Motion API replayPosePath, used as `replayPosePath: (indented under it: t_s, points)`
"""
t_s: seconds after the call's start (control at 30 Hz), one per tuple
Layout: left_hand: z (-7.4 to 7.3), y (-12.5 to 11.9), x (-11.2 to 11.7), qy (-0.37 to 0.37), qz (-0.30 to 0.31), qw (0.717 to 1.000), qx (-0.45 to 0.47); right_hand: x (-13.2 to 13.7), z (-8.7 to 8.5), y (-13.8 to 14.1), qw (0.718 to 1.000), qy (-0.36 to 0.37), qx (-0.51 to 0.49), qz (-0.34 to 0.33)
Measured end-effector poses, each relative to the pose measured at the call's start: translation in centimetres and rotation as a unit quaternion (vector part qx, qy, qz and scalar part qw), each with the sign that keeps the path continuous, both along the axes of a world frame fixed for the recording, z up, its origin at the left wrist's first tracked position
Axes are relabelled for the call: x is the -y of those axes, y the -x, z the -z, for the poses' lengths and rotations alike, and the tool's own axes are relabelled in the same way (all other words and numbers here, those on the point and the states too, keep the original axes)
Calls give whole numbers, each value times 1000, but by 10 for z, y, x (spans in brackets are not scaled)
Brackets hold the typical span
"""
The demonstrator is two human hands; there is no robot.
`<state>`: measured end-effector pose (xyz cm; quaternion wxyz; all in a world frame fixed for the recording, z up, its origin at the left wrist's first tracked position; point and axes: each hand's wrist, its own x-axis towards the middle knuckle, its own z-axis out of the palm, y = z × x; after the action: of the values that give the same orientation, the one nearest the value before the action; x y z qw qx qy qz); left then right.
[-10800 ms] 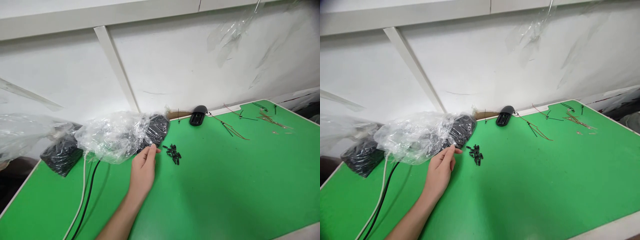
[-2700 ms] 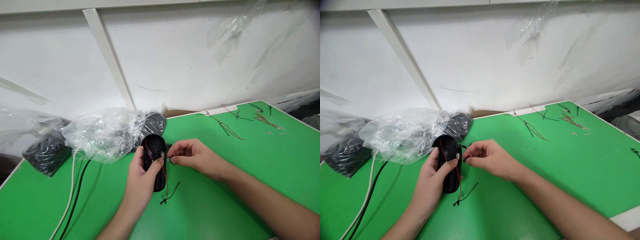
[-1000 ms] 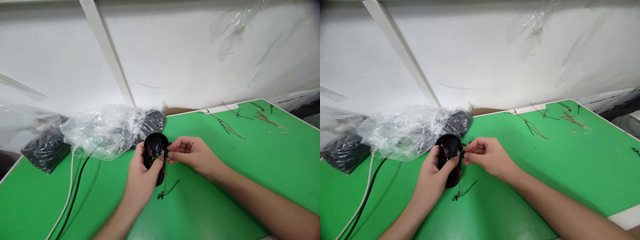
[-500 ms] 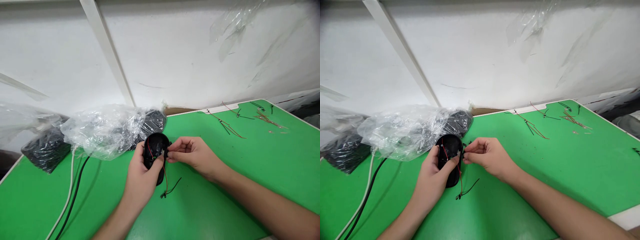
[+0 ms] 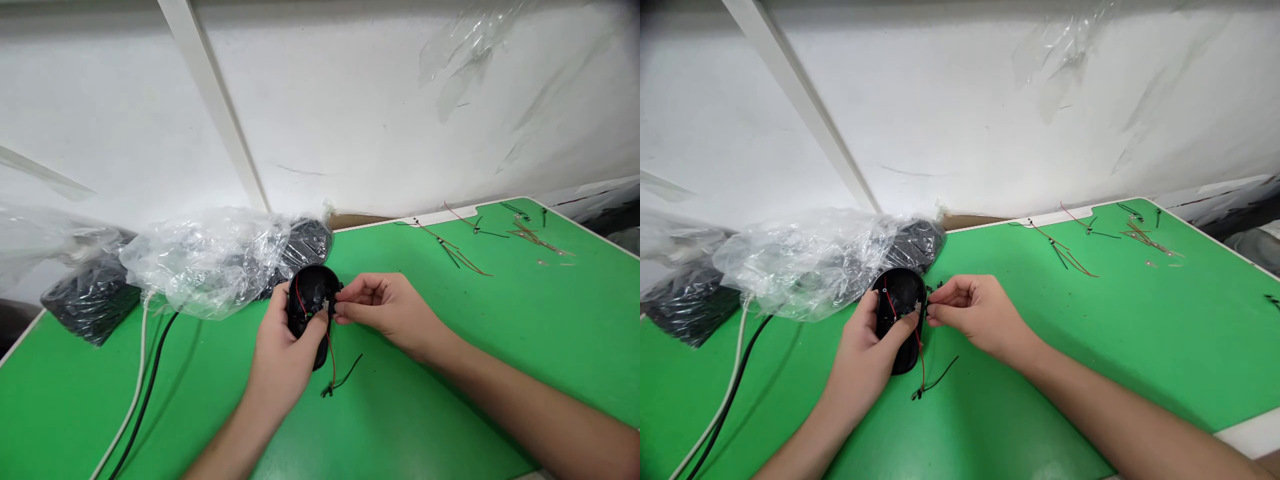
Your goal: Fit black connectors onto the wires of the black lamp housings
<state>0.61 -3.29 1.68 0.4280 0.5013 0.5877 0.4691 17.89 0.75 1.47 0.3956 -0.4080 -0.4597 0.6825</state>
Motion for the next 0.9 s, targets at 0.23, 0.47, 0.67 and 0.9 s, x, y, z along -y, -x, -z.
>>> replayPosePath:
  t_s: [0.23, 0.47, 0.67, 0.9]
  points:
    - [0, 1, 0, 2, 4, 1000, -31, 2, 1, -1, 999, -28, 24, 2]
    - [4, 2, 2, 0, 10, 999, -36, 2, -1, 1, 1000, 0, 5, 10]
    - [3, 1, 2, 16, 9, 1000, -21, 2, -2, 0, 1000, -5, 4, 8]
    - [0, -1, 1, 28, 12, 999, 38, 3, -3, 1, 1000, 0, 10, 13]
